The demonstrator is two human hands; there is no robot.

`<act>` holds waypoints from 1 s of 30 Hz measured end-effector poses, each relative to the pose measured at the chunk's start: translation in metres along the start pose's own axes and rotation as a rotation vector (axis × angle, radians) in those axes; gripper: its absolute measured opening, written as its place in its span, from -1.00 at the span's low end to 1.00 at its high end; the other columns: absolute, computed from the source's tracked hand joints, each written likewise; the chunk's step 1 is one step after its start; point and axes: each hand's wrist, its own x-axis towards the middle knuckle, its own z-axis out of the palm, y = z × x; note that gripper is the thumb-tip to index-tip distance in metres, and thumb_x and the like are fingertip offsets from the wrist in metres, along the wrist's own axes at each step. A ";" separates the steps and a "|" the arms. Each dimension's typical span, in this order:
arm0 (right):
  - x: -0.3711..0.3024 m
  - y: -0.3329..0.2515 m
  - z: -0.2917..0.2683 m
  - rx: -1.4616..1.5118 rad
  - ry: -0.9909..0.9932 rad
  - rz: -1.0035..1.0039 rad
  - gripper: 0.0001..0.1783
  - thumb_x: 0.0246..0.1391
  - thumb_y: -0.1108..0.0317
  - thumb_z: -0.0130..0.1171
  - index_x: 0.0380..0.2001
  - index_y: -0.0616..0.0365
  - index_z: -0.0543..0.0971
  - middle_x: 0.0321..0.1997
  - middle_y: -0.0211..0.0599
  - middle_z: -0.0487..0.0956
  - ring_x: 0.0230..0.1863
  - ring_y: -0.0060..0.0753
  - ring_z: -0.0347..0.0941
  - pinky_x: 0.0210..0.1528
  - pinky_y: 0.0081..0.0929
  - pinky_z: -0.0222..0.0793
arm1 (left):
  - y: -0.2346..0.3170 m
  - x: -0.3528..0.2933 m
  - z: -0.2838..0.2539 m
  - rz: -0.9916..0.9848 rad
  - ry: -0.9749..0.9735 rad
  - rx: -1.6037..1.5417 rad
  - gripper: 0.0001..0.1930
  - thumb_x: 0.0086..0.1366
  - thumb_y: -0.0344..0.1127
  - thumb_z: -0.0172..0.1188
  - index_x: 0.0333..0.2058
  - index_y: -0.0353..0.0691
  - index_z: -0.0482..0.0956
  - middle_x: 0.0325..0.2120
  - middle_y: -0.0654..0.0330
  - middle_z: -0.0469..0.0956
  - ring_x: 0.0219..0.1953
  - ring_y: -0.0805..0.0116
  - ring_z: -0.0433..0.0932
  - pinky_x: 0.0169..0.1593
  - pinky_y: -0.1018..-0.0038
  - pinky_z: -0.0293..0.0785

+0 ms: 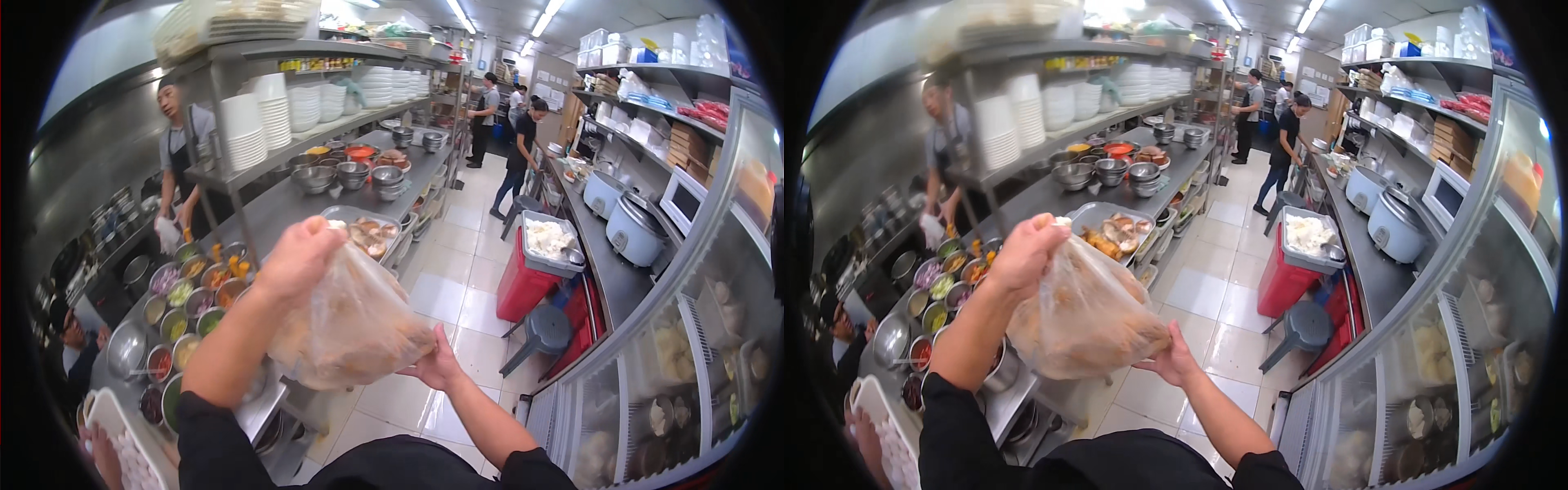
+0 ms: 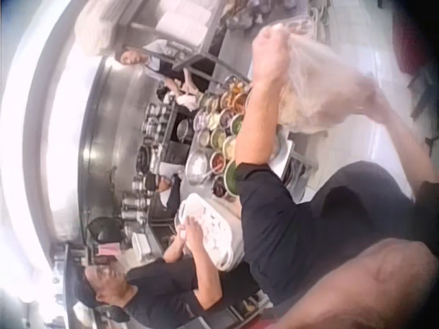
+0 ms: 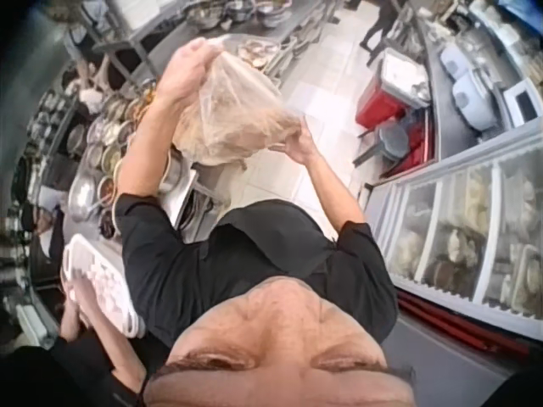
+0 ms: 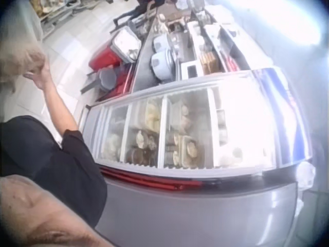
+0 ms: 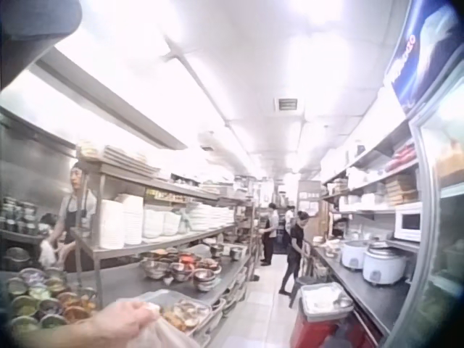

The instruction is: The person washes a metal bowl in a sink, wipes down a prep surface with a cloth, and organizes pieces of cooked chicken on a large metal tray by hand. They retrieve additional chicken from a refrigerator and place it onto the tray.

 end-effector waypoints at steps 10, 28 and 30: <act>0.211 -0.134 -0.001 -0.098 -0.148 -0.153 0.02 -0.07 0.25 0.43 0.36 0.01 0.02 0.23 -0.25 0.35 0.20 -0.18 0.39 0.03 -0.08 0.52 | -0.046 0.221 -0.068 0.178 0.357 0.362 -0.73 0.27 -0.32 0.16 -0.57 -0.08 0.30 -0.60 0.46 0.25 -0.50 0.65 0.19 -0.40 0.59 0.18; 0.699 -0.180 -0.001 -0.331 -0.418 0.261 -0.16 -0.06 0.35 0.29 0.30 -0.01 0.15 0.14 -0.22 0.41 0.09 -0.22 0.43 0.06 -0.06 0.40 | -0.237 0.429 -0.269 0.230 0.982 0.628 -0.59 0.25 -0.23 0.17 0.01 -0.33 0.46 -0.08 -0.01 0.53 -0.02 0.23 0.45 0.09 0.38 0.32; 0.726 -0.164 0.005 -0.308 -0.414 0.277 -0.23 -0.05 0.33 0.28 0.25 -0.01 0.21 0.12 -0.23 0.42 0.07 -0.24 0.44 0.04 -0.07 0.41 | -0.230 0.438 -0.285 0.069 1.011 0.682 -0.54 0.28 -0.17 0.14 0.07 -0.32 0.43 -0.01 -0.06 0.51 0.06 0.12 0.43 0.14 0.34 0.30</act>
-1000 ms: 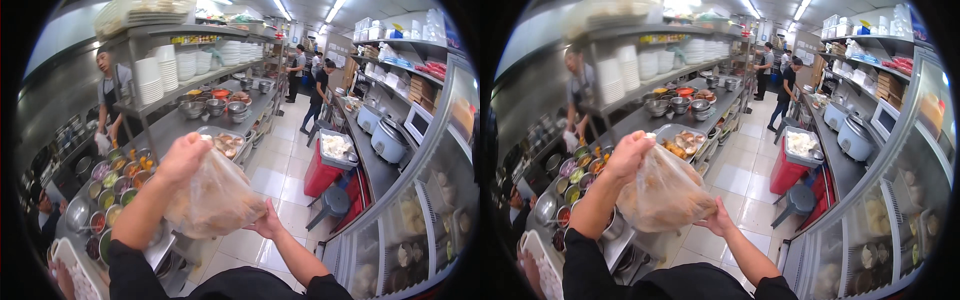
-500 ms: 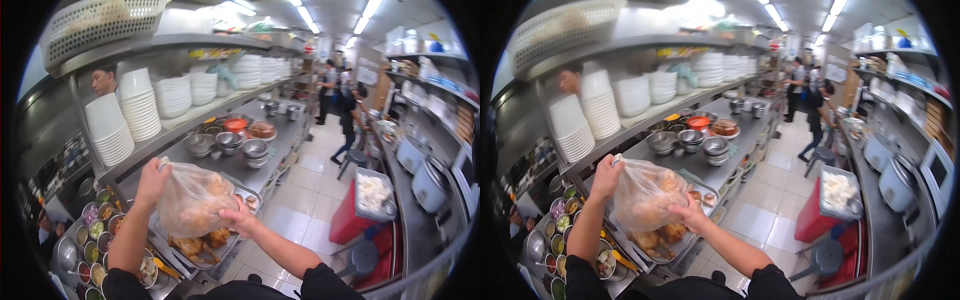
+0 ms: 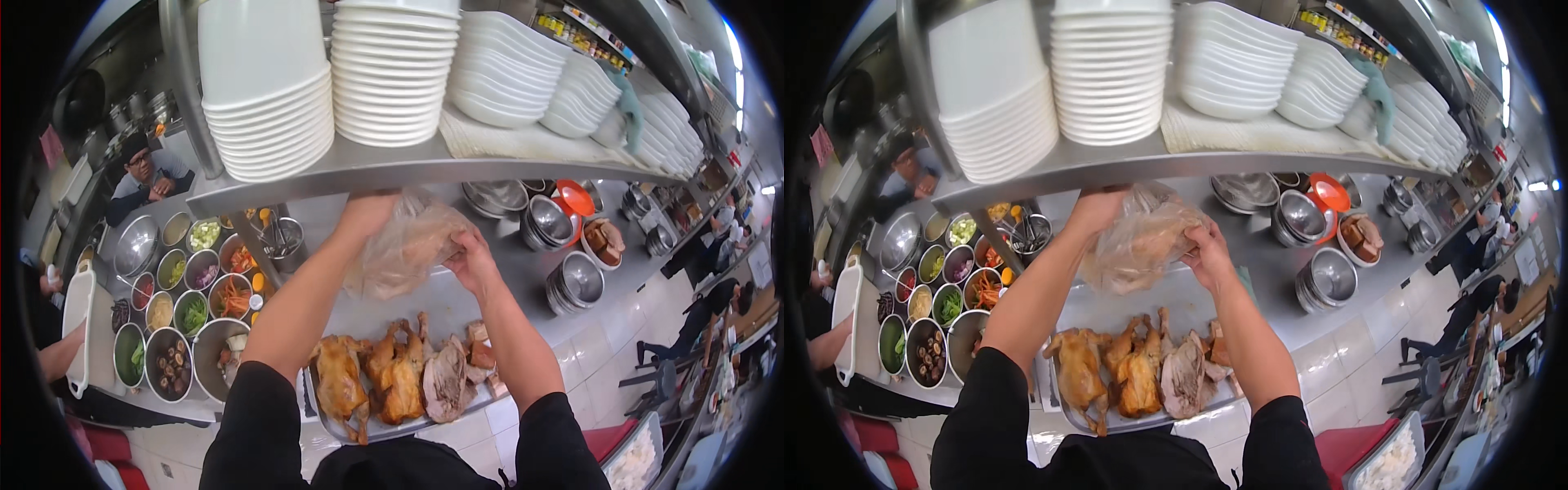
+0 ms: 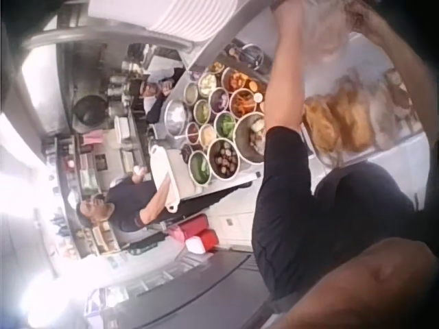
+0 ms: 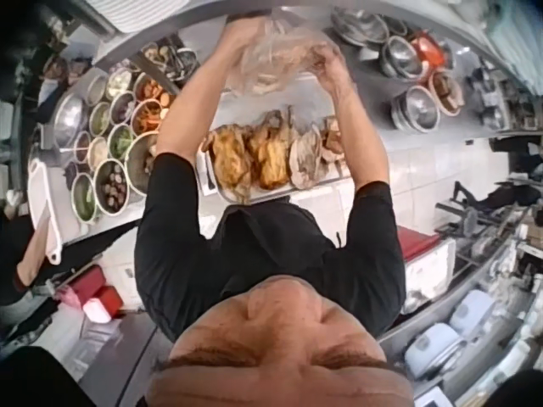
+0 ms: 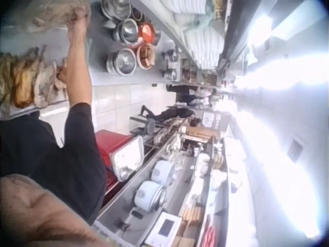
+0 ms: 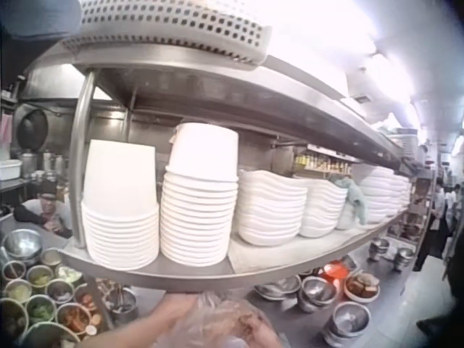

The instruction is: The person washes a metal bowl in a sink, wipes down a prep surface with a cloth, and organizes pieces of cooked chicken on a large metal tray by hand. They retrieve additional chicken from a refrigerator and place it onto the tray.

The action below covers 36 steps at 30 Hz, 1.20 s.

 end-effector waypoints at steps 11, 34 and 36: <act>0.107 0.059 -0.027 -1.080 0.392 -0.383 -0.28 -0.07 -0.02 0.38 0.11 0.09 0.41 0.04 -0.11 0.49 0.07 -0.10 0.45 0.06 -0.15 0.40 | -0.063 0.056 -0.010 -0.122 -0.061 0.379 -0.44 0.32 0.02 0.12 0.14 -0.27 0.41 0.11 0.00 0.44 0.11 0.16 0.40 0.20 0.33 0.29; 0.146 0.031 0.049 -1.308 -0.202 -0.529 -0.50 0.20 0.01 0.04 -0.10 0.28 0.55 -0.06 0.12 0.56 0.05 0.11 0.44 0.09 -0.17 0.35 | -0.141 0.036 0.030 -0.246 0.077 0.865 -0.43 -0.02 -0.12 0.40 -0.03 -0.25 0.56 -0.07 -0.05 0.57 0.02 0.02 0.50 0.08 0.22 0.41; 0.135 0.020 0.044 -1.262 -0.261 -0.445 -0.50 0.19 0.01 0.05 -0.11 0.28 0.55 -0.09 0.11 0.57 0.02 0.07 0.47 0.07 -0.18 0.38 | -0.131 0.039 0.022 -0.166 0.062 0.730 -0.51 0.04 -0.20 0.38 -0.05 -0.26 0.57 -0.07 -0.04 0.57 0.01 0.04 0.50 0.08 0.26 0.41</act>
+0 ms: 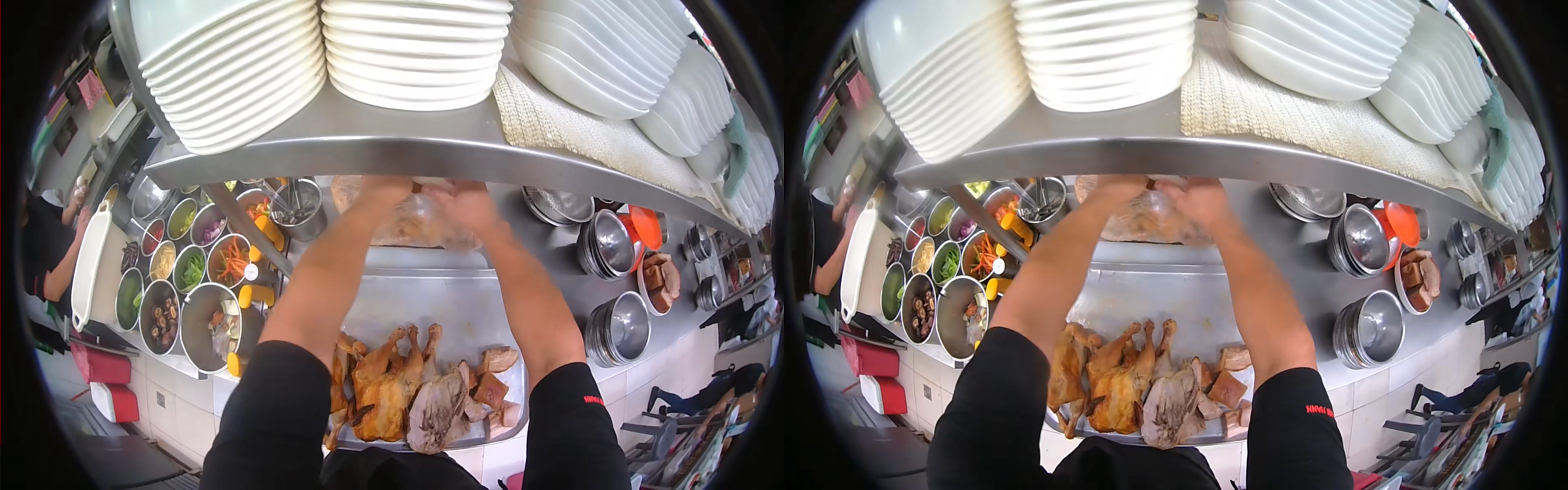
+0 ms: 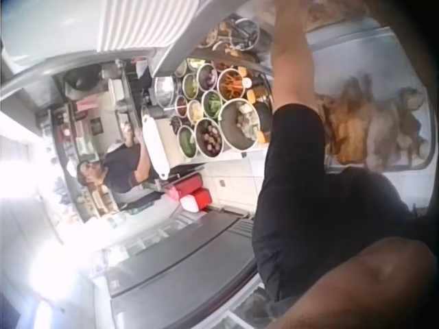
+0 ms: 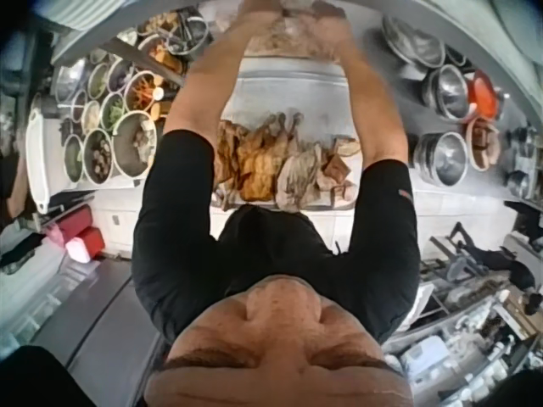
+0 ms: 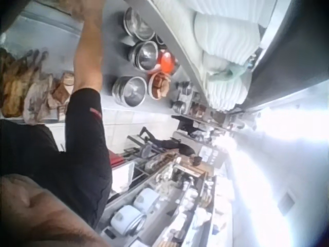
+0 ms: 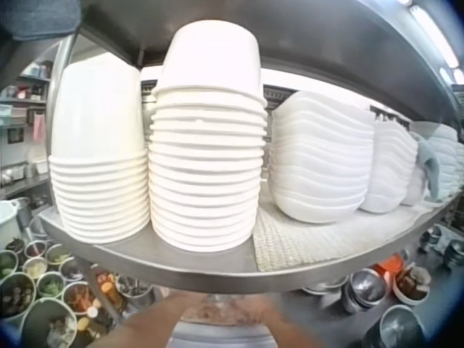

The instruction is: The person washes a metal bowl in a sink, wipes down a prep surface with a cloth, and organizes pieces of cooked chicken on a large metal tray by hand. They retrieve additional chicken from a refrigerator and place it onto the tray.

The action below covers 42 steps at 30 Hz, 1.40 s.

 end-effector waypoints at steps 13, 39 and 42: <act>-0.043 0.043 -0.036 -0.626 -0.113 0.346 -0.57 -0.04 0.26 0.16 -0.06 0.13 0.47 -0.03 -0.12 0.56 0.02 -0.05 0.52 0.04 -0.11 0.40 | -0.064 -0.032 -0.054 -0.046 -0.026 0.460 -0.65 0.24 -0.33 -0.06 -0.05 -0.28 0.54 0.03 -0.04 0.51 0.10 0.04 0.48 0.12 0.23 0.43; -0.023 0.054 0.007 -0.367 -0.126 0.276 -0.53 0.26 0.11 -0.06 -0.27 0.37 0.61 -0.13 0.19 0.59 -0.09 0.13 0.52 -0.01 -0.09 0.42 | 0.029 -0.115 -0.003 0.194 -0.419 0.306 -0.72 0.36 -0.15 0.00 -0.13 -0.19 0.53 -0.16 -0.01 0.54 -0.11 0.00 0.56 -0.05 0.15 0.50; -0.016 0.061 0.001 -0.437 -0.326 0.129 -0.46 0.20 -0.01 0.00 -0.22 0.35 0.61 -0.10 0.19 0.58 -0.04 0.07 0.52 0.03 -0.16 0.43 | 0.021 -0.118 0.004 0.201 -0.598 0.418 -0.68 0.38 -0.12 -0.02 -0.08 -0.22 0.48 -0.05 -0.01 0.48 -0.03 0.00 0.52 0.01 0.15 0.47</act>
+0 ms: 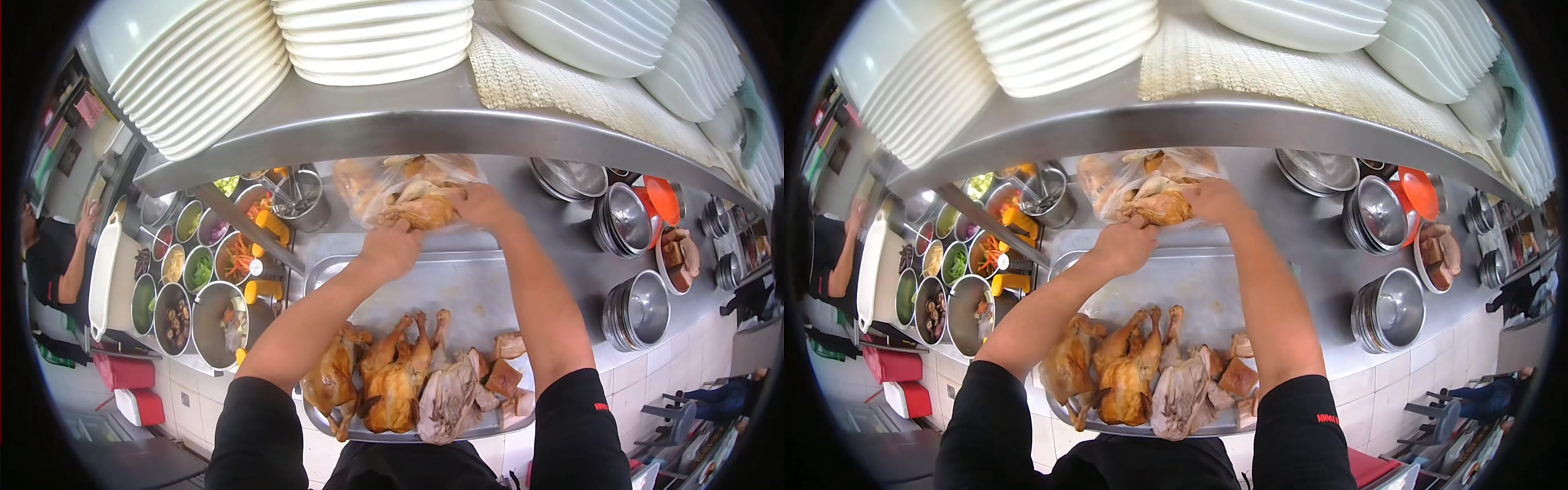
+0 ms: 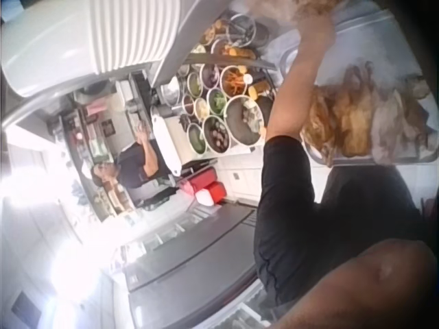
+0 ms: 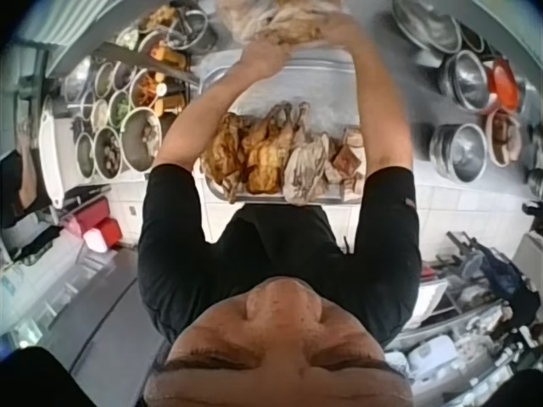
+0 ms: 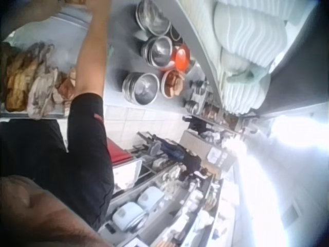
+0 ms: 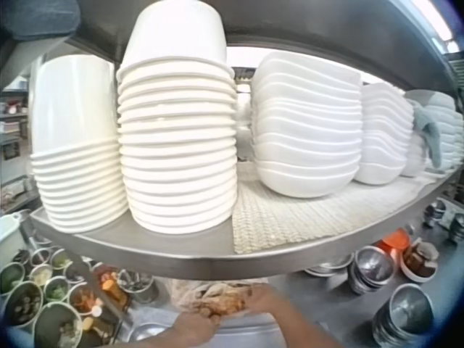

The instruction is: The person washes a metal bowl in a sink, wipes down a prep surface with a cloth, and organizes pieces of cooked chicken on a large metal tray by hand. They retrieve additional chicken from a refrigerator and place it onto the tray.

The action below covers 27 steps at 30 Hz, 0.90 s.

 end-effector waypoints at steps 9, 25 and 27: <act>0.003 0.012 -0.017 0.066 -0.296 0.060 0.05 -0.36 -0.17 0.50 0.17 0.22 0.39 0.16 0.00 0.48 0.18 -0.08 0.41 0.22 -0.32 0.33 | -0.004 0.008 -0.002 -0.175 -0.141 -0.320 -0.60 0.36 -0.19 -0.05 0.02 -0.40 0.36 0.10 -0.12 0.40 0.07 -0.01 0.49 0.03 0.18 0.49; -0.020 0.032 0.026 1.040 -0.137 -0.022 0.14 -0.36 0.33 0.60 0.29 0.14 0.12 0.12 -0.15 0.47 0.08 -0.24 0.44 0.10 -0.31 0.41 | -0.004 0.021 -0.001 -0.109 0.092 -1.917 -0.48 0.24 -0.41 0.15 0.16 -0.11 0.21 0.16 0.09 0.28 -0.08 0.17 0.55 0.00 0.11 0.55; -0.024 0.027 0.029 1.110 -0.119 -0.139 0.12 -0.35 0.32 0.60 0.28 0.12 0.14 0.12 -0.18 0.47 0.08 -0.26 0.42 0.12 -0.29 0.40 | 0.004 0.024 -0.009 -0.039 0.067 -1.667 -0.38 0.20 -0.42 0.21 0.22 -0.13 0.17 0.17 0.09 0.31 -0.07 0.21 0.54 0.02 0.21 0.52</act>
